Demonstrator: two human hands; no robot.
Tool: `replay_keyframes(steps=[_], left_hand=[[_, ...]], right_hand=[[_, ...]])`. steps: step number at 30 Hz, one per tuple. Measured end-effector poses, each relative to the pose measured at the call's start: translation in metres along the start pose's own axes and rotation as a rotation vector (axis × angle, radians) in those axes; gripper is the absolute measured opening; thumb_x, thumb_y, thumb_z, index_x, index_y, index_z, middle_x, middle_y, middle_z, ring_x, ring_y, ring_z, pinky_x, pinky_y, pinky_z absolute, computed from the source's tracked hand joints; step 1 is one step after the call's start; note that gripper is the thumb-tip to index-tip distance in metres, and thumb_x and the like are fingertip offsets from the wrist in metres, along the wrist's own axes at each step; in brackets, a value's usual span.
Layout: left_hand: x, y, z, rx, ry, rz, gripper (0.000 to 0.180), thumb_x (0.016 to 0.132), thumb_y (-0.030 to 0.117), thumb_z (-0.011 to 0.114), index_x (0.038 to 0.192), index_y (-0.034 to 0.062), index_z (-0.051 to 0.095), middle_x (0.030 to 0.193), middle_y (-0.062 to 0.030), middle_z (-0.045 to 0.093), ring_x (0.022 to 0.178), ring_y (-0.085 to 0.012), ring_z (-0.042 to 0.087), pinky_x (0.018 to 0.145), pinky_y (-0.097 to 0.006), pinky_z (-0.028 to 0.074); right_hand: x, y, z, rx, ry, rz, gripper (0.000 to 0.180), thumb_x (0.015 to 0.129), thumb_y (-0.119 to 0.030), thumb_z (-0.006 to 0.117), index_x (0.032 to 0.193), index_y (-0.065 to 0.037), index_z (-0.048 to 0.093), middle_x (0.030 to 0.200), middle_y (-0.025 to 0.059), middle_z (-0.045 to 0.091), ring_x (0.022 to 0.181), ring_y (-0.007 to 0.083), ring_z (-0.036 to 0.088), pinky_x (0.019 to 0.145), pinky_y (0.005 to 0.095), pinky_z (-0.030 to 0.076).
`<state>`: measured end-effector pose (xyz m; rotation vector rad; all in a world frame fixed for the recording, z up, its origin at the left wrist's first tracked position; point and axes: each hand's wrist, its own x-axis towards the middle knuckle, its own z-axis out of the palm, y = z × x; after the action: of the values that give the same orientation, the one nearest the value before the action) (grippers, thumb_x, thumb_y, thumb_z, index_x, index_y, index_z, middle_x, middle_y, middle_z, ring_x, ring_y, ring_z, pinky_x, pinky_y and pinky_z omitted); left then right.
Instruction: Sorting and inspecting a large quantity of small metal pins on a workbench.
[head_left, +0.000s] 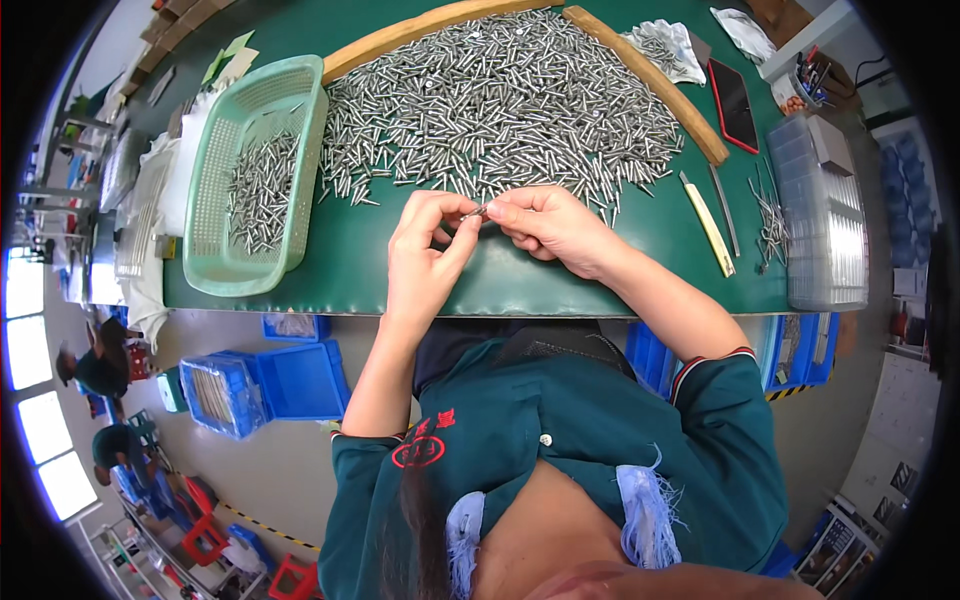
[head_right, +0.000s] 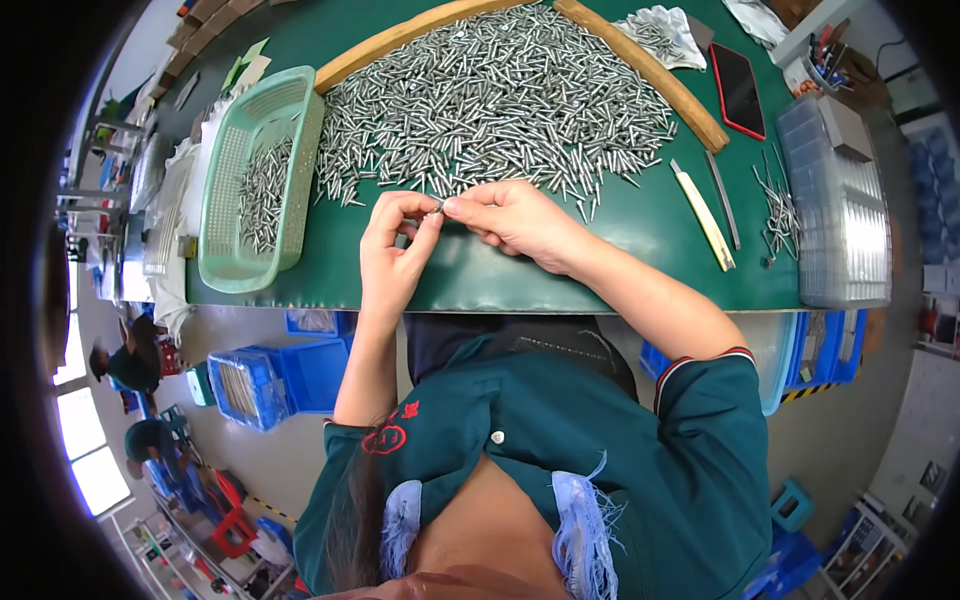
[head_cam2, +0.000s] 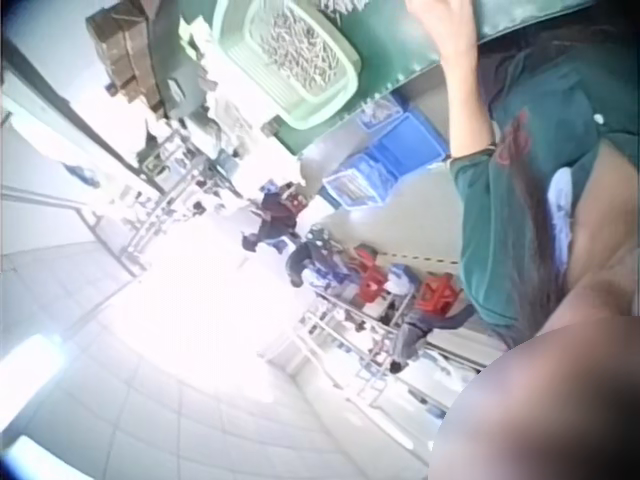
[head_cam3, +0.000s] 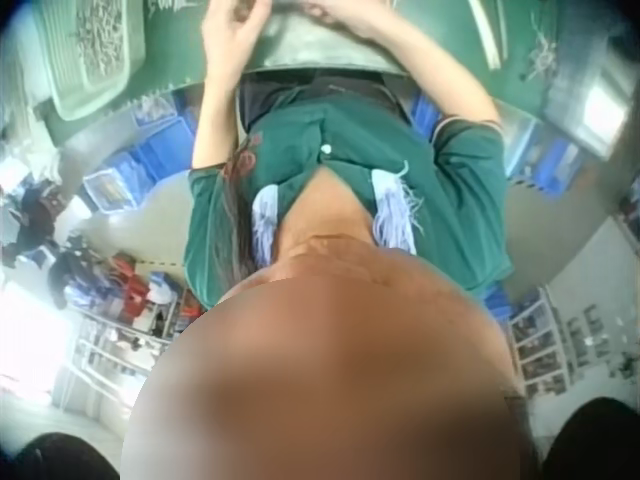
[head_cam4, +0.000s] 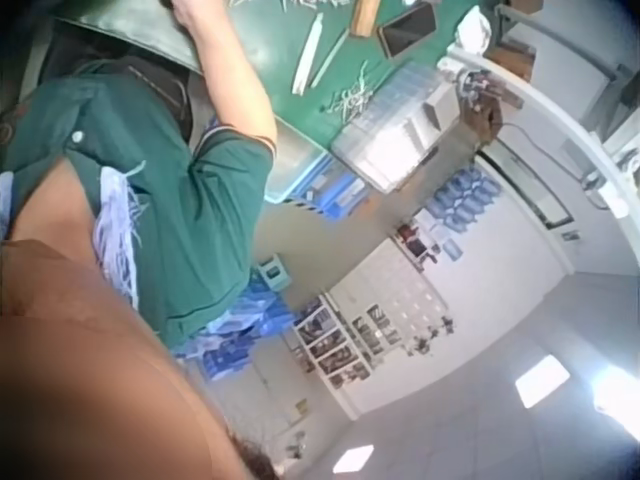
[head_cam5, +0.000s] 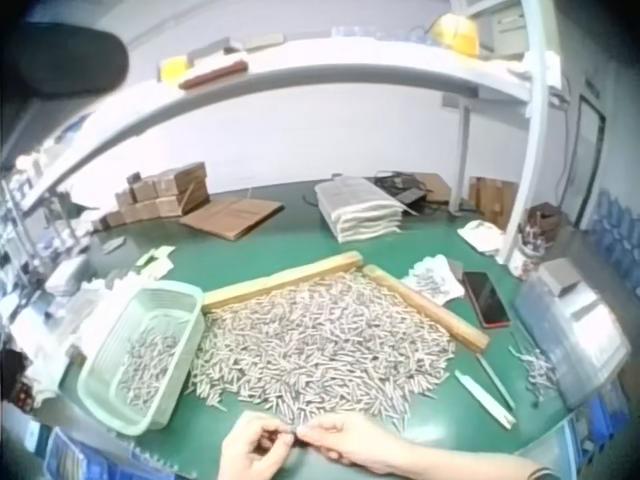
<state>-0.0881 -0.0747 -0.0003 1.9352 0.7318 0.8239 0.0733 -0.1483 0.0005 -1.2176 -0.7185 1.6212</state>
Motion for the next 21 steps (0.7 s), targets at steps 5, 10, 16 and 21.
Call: replay_keyframes(steps=[5,10,16,21], left_hand=[[-0.004,-0.01,0.008,-0.165,0.036,-0.014,0.013,0.08,0.003,0.064,0.093,0.0029,0.062,0.091,-0.0044,0.056,0.07,-0.0079,0.052,0.057,-0.02,0.042],[-0.007,-0.011,0.01,-0.439,-0.008,-0.175,0.01,0.083,0.002,0.061,0.093,0.0004,0.061,0.095,-0.0026,0.054,0.074,-0.0071,0.053,0.059,-0.019,0.042],[-0.007,-0.011,0.011,-0.586,-0.014,-0.228,0.01,0.084,0.001,0.059,0.093,-0.0016,0.061,0.094,-0.0022,0.053,0.077,-0.0089,0.056,0.063,-0.019,0.043],[-0.007,0.006,0.009,-0.003,0.013,-0.02,0.018,0.079,0.002,0.065,0.097,0.0022,0.062,0.088,-0.0049,0.053,0.075,-0.0114,0.057,0.065,-0.023,0.047]], right_hand=[[-0.001,-0.001,0.0,0.036,-0.002,0.009,0.025,0.087,-0.032,0.06,0.085,-0.008,0.064,0.059,-0.0084,0.043,0.05,-0.0001,0.035,0.039,0.016,0.023],[0.001,0.002,-0.003,-0.043,-0.041,0.019,0.027,0.09,-0.035,0.055,0.086,-0.009,0.062,0.06,-0.0081,0.042,0.05,-0.0005,0.035,0.04,0.0152,0.023],[-0.002,0.0,0.002,0.009,0.0,0.025,0.034,0.09,-0.04,0.053,0.081,-0.009,0.064,0.058,-0.0081,0.043,0.049,0.0002,0.033,0.039,0.0159,0.024],[-0.001,0.001,-0.002,-0.04,-0.042,0.007,0.035,0.092,-0.039,0.049,0.078,-0.009,0.06,0.06,-0.0075,0.041,0.05,0.0001,0.032,0.039,0.0161,0.022]])
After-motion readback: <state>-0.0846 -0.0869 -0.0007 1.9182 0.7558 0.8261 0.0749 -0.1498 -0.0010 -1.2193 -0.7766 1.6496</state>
